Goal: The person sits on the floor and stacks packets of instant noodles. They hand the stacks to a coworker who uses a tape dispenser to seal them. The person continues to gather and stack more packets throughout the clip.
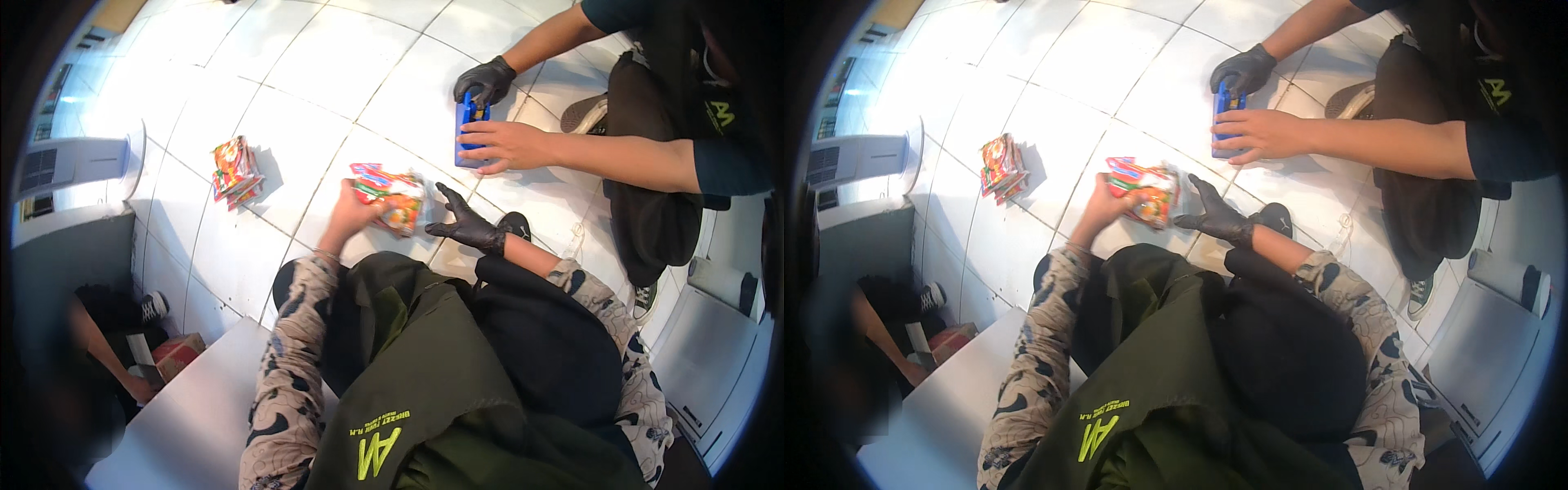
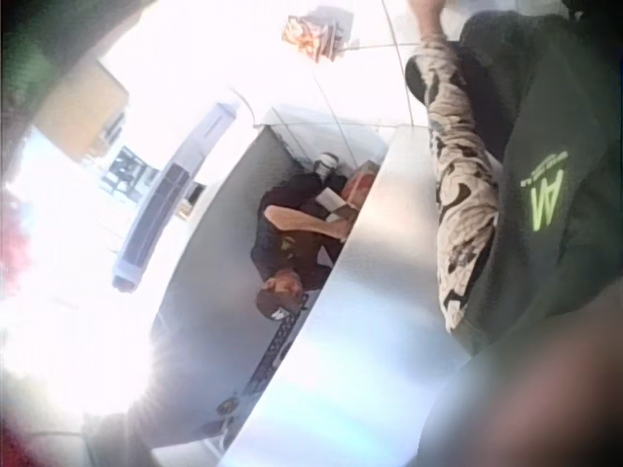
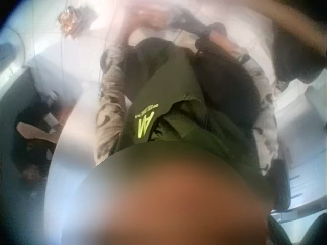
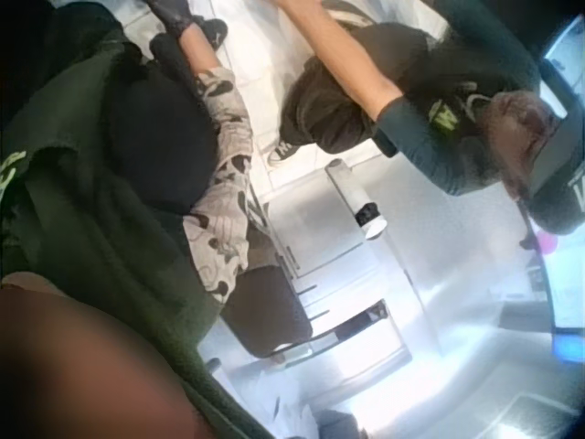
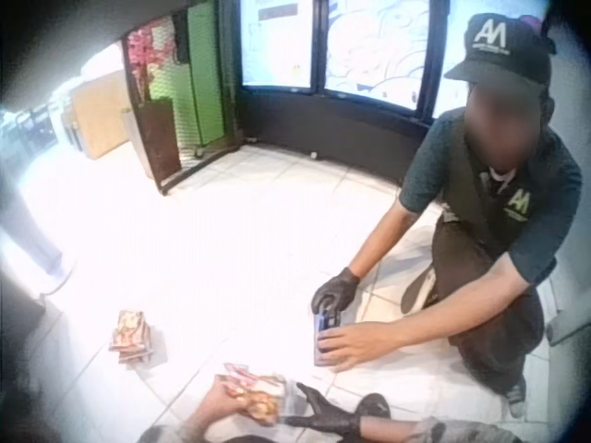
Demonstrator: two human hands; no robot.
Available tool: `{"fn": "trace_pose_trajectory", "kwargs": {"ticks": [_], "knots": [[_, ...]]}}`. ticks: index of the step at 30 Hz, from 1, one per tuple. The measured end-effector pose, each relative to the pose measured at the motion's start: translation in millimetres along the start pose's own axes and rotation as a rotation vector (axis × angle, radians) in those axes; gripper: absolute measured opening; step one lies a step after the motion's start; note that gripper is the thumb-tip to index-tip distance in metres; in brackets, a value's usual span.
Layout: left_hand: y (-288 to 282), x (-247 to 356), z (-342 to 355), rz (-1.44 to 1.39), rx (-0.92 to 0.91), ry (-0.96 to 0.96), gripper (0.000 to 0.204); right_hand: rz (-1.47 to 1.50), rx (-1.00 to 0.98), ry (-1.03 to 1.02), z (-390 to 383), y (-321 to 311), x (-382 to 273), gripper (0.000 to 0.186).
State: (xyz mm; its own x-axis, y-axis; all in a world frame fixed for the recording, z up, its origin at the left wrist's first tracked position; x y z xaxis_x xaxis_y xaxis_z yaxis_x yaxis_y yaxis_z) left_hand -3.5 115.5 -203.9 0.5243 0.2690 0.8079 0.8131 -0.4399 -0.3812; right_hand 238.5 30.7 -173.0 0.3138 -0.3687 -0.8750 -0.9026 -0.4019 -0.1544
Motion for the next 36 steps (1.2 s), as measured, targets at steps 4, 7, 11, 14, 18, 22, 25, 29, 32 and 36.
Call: {"fn": "trace_pose_trajectory", "kwargs": {"ticks": [4,7,11,14,18,22,25,29,32,36], "knots": [[72.5,40.7,-16.9,-0.116,-0.018,0.017,0.094,-0.064,0.176,-0.117,-0.6,-14.9,22.9,0.119],[84.0,51.1,-37.2,-0.129,0.051,-0.019,0.098,-0.116,0.207,-0.138,-13.1,-35.7,35.9,0.093],[82.5,65.7,-44.2,-0.296,-0.026,0.009,0.103,-0.200,0.282,-0.189,-21.6,-42.4,42.7,0.062],[83.3,62.4,-41.3,-0.267,-0.049,0.036,0.096,-0.273,0.341,-0.126,-22.9,-41.2,31.9,0.051],[93.1,51.1,-35.1,-0.259,-0.024,0.078,0.081,-0.243,0.409,-0.039,-28.3,-44.5,13.1,0.035],[96.6,28.7,-22.0,-0.358,-0.073,0.036,0.071,-0.130,0.493,-0.258,-34.8,-39.6,-12.1,0.025],[95.8,40.9,-26.4,-0.535,-0.159,-0.009,0.066,-0.117,0.516,-0.270,-30.4,-45.2,-12.4,0.021],[91.5,52.0,-32.6,-0.563,-0.183,0.001,0.063,0.106,0.552,0.028,-32.7,-43.7,15.4,0.057],[95.6,49.4,-31.6,-0.540,-0.187,-0.042,0.069,-0.105,0.669,-0.014,-50.8,-41.8,40.4,0.083],[107.8,67.1,-34.2,-0.452,-0.248,0.057,0.082,0.580,0.277,0.397,-45.4,-30.5,86.1,0.080]]}}
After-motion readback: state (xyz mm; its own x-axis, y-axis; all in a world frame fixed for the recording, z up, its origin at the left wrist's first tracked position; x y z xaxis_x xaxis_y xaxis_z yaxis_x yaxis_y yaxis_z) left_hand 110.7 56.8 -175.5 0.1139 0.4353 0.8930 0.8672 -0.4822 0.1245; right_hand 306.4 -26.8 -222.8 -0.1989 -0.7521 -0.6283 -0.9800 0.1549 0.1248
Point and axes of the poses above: each hand's wrist, its own z-axis towards the middle knuckle, its own y-axis out of the palm, x = y × z, the point moved 5 cm from there along z, towards the middle knuckle, and after that the axes turned 3 degrees about -y, right-handed, at the moved point
